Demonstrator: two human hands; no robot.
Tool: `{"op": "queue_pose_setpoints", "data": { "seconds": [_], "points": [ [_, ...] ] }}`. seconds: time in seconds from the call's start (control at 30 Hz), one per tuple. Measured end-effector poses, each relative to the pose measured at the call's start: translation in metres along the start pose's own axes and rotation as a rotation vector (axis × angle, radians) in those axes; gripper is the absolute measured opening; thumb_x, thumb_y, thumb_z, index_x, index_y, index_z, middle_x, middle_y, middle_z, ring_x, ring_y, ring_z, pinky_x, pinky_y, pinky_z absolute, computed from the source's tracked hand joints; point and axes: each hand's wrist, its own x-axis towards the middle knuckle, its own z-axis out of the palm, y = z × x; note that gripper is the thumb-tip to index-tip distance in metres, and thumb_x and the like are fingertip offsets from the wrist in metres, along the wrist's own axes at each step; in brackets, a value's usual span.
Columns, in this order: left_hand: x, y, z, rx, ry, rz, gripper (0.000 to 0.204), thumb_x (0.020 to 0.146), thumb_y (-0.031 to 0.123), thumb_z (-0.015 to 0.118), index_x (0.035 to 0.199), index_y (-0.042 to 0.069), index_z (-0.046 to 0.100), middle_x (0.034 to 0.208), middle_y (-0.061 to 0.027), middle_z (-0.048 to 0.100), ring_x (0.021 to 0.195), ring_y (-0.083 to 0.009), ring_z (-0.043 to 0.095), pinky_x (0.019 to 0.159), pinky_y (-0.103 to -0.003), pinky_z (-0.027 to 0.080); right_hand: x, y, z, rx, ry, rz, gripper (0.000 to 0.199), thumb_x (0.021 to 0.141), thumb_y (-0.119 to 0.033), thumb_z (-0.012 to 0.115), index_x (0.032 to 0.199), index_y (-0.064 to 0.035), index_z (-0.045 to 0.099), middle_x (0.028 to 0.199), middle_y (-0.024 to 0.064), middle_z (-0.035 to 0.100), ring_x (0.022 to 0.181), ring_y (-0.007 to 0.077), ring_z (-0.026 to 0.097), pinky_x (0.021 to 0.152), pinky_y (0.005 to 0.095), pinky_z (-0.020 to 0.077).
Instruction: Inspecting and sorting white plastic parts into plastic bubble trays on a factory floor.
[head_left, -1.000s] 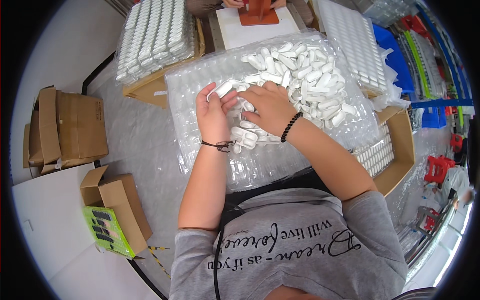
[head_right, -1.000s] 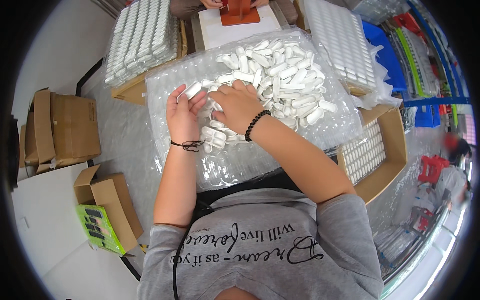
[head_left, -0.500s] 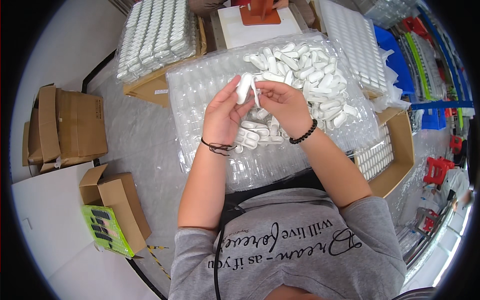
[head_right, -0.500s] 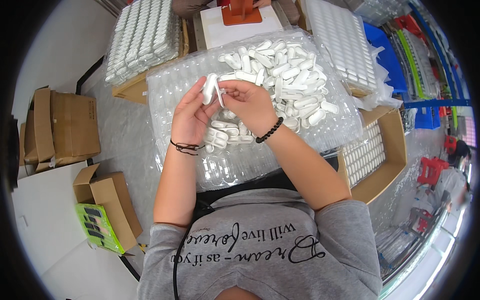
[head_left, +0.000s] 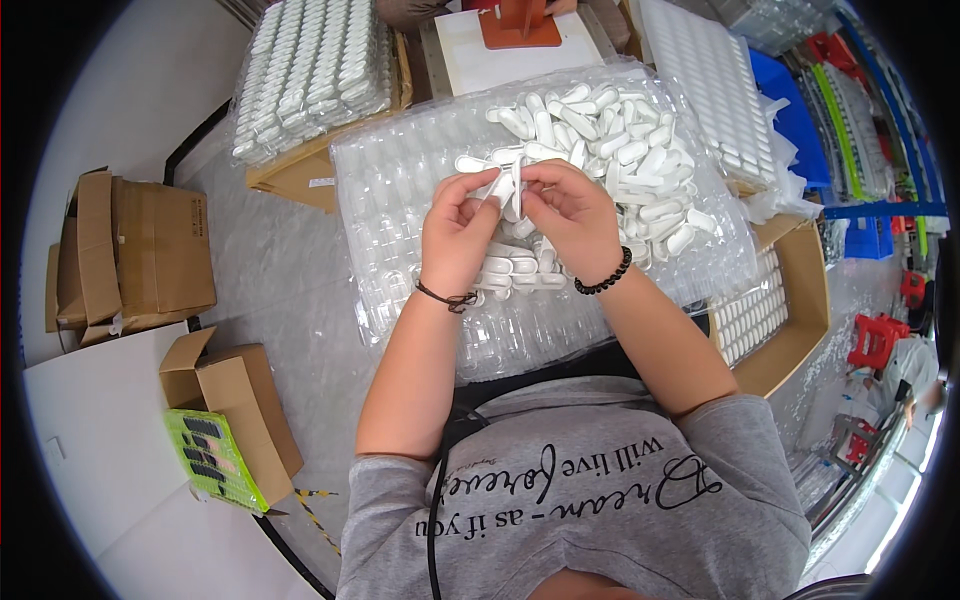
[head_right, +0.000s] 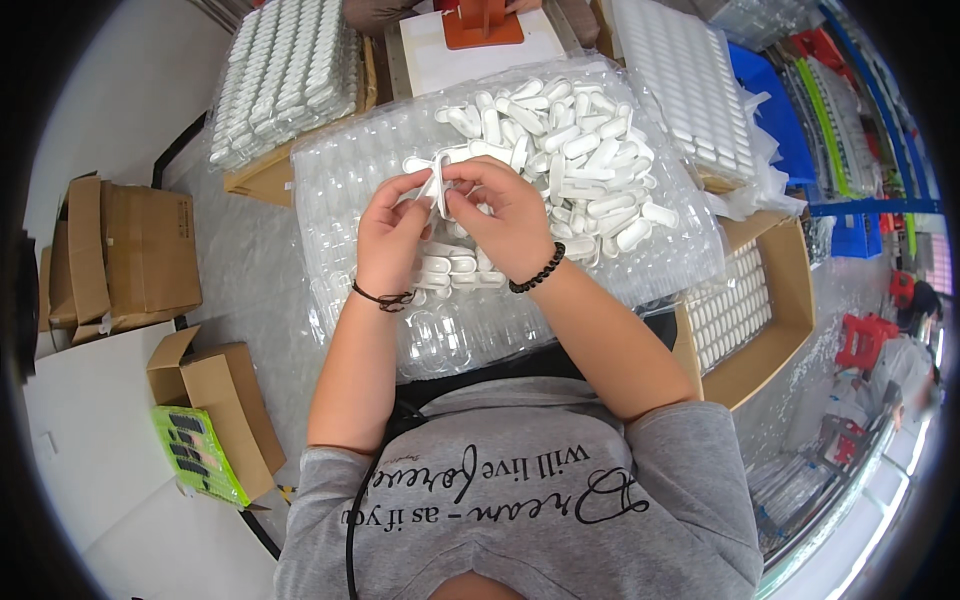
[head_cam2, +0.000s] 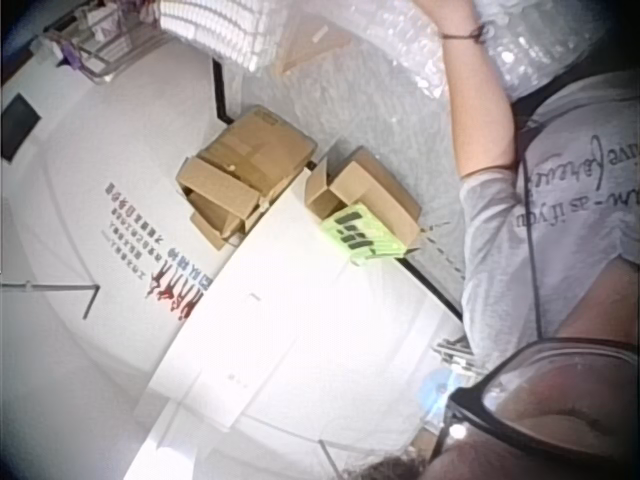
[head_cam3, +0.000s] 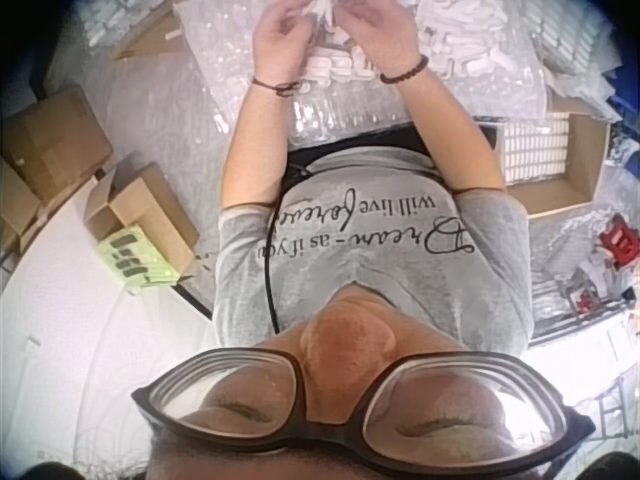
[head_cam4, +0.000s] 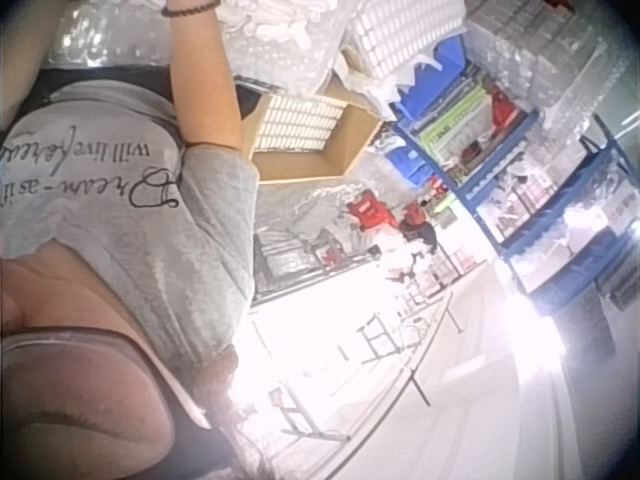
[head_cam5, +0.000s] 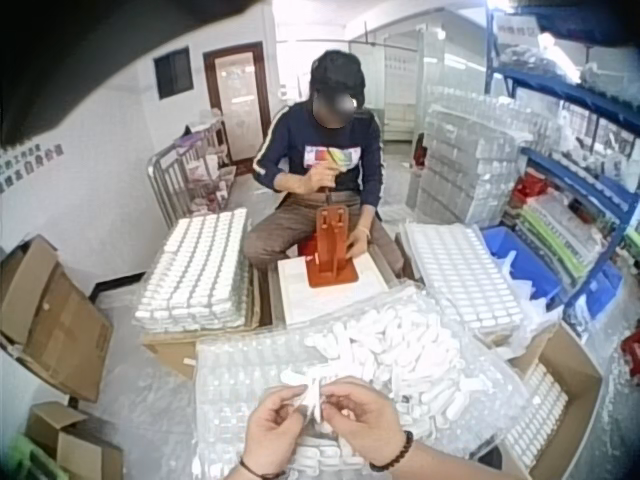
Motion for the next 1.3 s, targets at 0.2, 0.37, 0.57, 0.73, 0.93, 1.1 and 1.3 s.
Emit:
{"op": "queue_pose_setpoints", "data": {
  "seconds": [0.2,0.37,0.57,0.73,0.93,1.1,1.3],
  "points": [
    [-0.005,0.021,0.006,-0.291,-0.141,-0.134,0.032,0.089,0.004,0.062,0.121,0.002,0.057,0.085,-0.0026,0.063,0.071,-0.0092,0.058,0.066,-0.023,0.049,-0.001,0.012,-0.005,-0.086,0.015,0.064,0.023,0.086,0.005,0.059,0.108,0.0005,0.063,0.096,0.0033,0.060,0.083,0.0084,0.059,0.071,0.0210,0.0506],
    [-0.003,0.016,0.003,-0.205,-0.197,-0.065,0.033,0.092,0.006,0.059,0.123,-0.002,0.054,0.095,-0.0060,0.066,0.082,-0.0121,0.063,0.075,-0.025,0.052,-0.001,0.003,-0.006,0.225,0.065,0.276,0.021,0.089,0.003,0.058,0.110,0.0016,0.060,0.090,0.0025,0.063,0.084,0.0083,0.061,0.072,0.0209,0.0508],
    [0.000,0.008,0.005,-0.181,-0.122,-0.050,0.030,0.094,0.010,0.058,0.121,-0.001,0.056,0.104,-0.0071,0.065,0.088,-0.0117,0.063,0.076,-0.025,0.053,0.002,0.007,-0.006,0.052,-0.038,-0.009,0.018,0.086,0.006,0.060,0.103,0.0021,0.062,0.098,0.0022,0.056,0.079,0.0068,0.057,0.071,0.0193,0.0488],
    [-0.002,0.006,0.005,-0.227,-0.078,-0.090,0.029,0.093,0.010,0.059,0.120,-0.002,0.059,0.104,-0.0065,0.066,0.088,-0.0110,0.062,0.077,-0.024,0.052,0.000,0.006,-0.009,-0.133,-0.163,-0.042,0.020,0.083,0.013,0.057,0.102,0.0048,0.059,0.106,0.0048,0.049,0.084,0.0086,0.054,0.072,0.0206,0.0473],
    [-0.001,0.003,0.002,-0.162,-0.062,-0.050,0.029,0.091,0.007,0.062,0.119,-0.002,0.060,0.104,-0.0069,0.066,0.089,-0.0103,0.062,0.078,-0.024,0.051,-0.001,-0.005,-0.005,-0.412,-0.126,-0.155,0.019,0.081,0.010,0.060,0.098,0.0023,0.060,0.100,0.0068,0.053,0.078,0.0104,0.055,0.069,0.0216,0.0483],
    [0.001,0.005,0.001,-0.101,-0.066,-0.064,0.025,0.089,0.005,0.065,0.113,-0.002,0.064,0.099,-0.0039,0.065,0.090,-0.0095,0.061,0.077,-0.023,0.051,-0.003,-0.006,-0.005,-0.467,-0.132,-0.169,0.021,0.078,0.009,0.062,0.097,0.0015,0.058,0.097,0.0078,0.054,0.075,0.0121,0.056,0.067,0.0230,0.0485],
    [0.002,0.001,0.000,-0.098,-0.092,-0.029,0.022,0.088,0.004,0.066,0.109,-0.002,0.066,0.096,-0.0022,0.064,0.089,-0.0091,0.060,0.078,-0.022,0.050,-0.005,-0.002,-0.004,-0.536,-0.129,-0.288,0.025,0.077,0.009,0.062,0.100,0.0005,0.056,0.098,0.0090,0.054,0.072,0.0141,0.056,0.064,0.0244,0.0475]
  ]
}}
